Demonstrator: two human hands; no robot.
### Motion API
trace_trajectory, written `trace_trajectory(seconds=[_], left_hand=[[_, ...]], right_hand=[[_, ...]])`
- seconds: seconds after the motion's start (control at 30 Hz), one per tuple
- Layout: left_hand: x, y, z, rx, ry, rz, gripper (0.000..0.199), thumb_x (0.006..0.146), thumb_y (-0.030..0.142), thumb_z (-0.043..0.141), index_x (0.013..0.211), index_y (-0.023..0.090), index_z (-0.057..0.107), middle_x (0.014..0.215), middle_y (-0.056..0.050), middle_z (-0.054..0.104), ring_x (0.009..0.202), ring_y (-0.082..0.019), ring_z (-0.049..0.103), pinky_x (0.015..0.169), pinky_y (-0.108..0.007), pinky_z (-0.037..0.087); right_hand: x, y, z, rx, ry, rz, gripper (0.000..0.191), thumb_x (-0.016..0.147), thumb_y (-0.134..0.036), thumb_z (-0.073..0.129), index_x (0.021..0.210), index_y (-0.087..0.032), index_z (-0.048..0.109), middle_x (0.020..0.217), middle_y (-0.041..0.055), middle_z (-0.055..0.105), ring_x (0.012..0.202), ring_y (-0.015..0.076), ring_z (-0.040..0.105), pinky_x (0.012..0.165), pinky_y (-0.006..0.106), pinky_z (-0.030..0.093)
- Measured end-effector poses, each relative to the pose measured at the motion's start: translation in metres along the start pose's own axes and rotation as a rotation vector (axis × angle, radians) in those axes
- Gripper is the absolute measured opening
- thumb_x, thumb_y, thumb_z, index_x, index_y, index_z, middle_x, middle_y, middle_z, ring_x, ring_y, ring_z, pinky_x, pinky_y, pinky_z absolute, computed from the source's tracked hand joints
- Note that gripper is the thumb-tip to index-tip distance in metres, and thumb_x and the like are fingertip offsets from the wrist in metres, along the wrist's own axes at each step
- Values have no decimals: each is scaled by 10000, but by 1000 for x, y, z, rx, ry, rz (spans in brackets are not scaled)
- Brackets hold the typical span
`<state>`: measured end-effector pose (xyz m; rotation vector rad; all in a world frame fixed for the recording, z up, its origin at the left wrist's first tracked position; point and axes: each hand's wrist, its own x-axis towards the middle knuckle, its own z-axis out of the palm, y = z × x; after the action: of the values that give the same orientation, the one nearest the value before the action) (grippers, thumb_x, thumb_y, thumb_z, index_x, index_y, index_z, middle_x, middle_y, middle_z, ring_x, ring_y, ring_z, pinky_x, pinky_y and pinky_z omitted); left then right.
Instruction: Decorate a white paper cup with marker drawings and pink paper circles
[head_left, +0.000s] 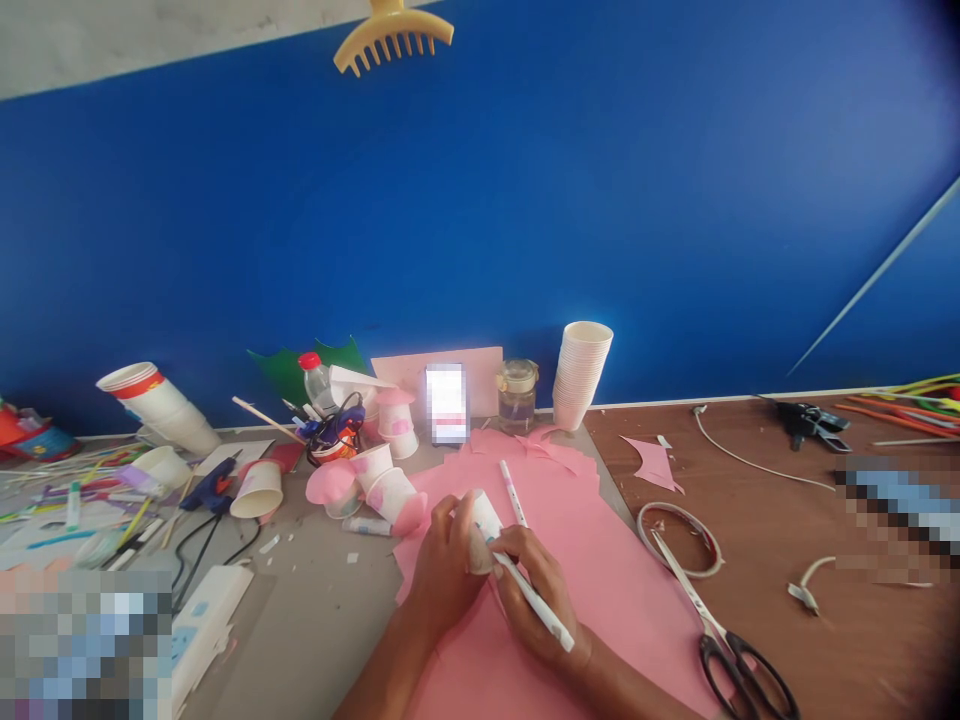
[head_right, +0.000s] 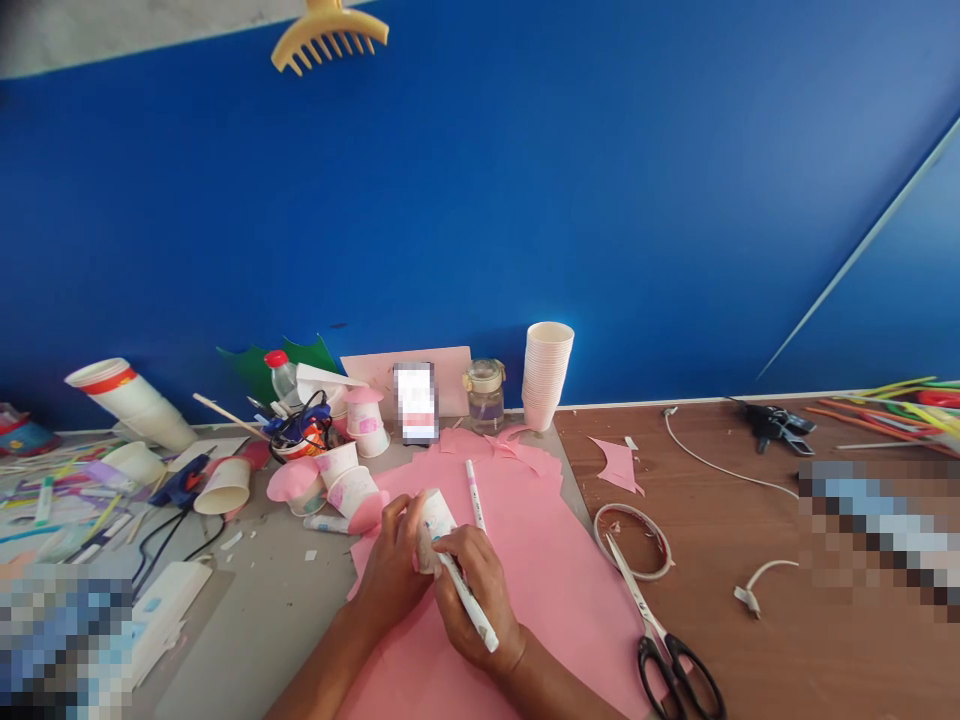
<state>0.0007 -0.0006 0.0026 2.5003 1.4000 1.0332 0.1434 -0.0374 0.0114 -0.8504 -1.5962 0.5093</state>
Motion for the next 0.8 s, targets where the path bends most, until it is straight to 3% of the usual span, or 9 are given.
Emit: trace_trajectory(seconds=[0.3,0.8], left_hand=[[0,1,-2,-14,-23,-15,659,747,112,509,1336,192,224,1138,-150,397,874,-202,546,714,-380,548],[-1,-1,0,4,-14,0,657,745,125,517,1342,156,244,1147,-160,397,906,-206,546,738,-366,533]], right_hand=[[-1,0,-1,-12,-20,-6,121,858,-161,436,916,-202,534,751,36,539,696,184,507,633,326,437],[-2,2,0,-2,-4,7,131,865,-163,432,938,-204,533,769,40,554,706,185,519,635,330,448]])
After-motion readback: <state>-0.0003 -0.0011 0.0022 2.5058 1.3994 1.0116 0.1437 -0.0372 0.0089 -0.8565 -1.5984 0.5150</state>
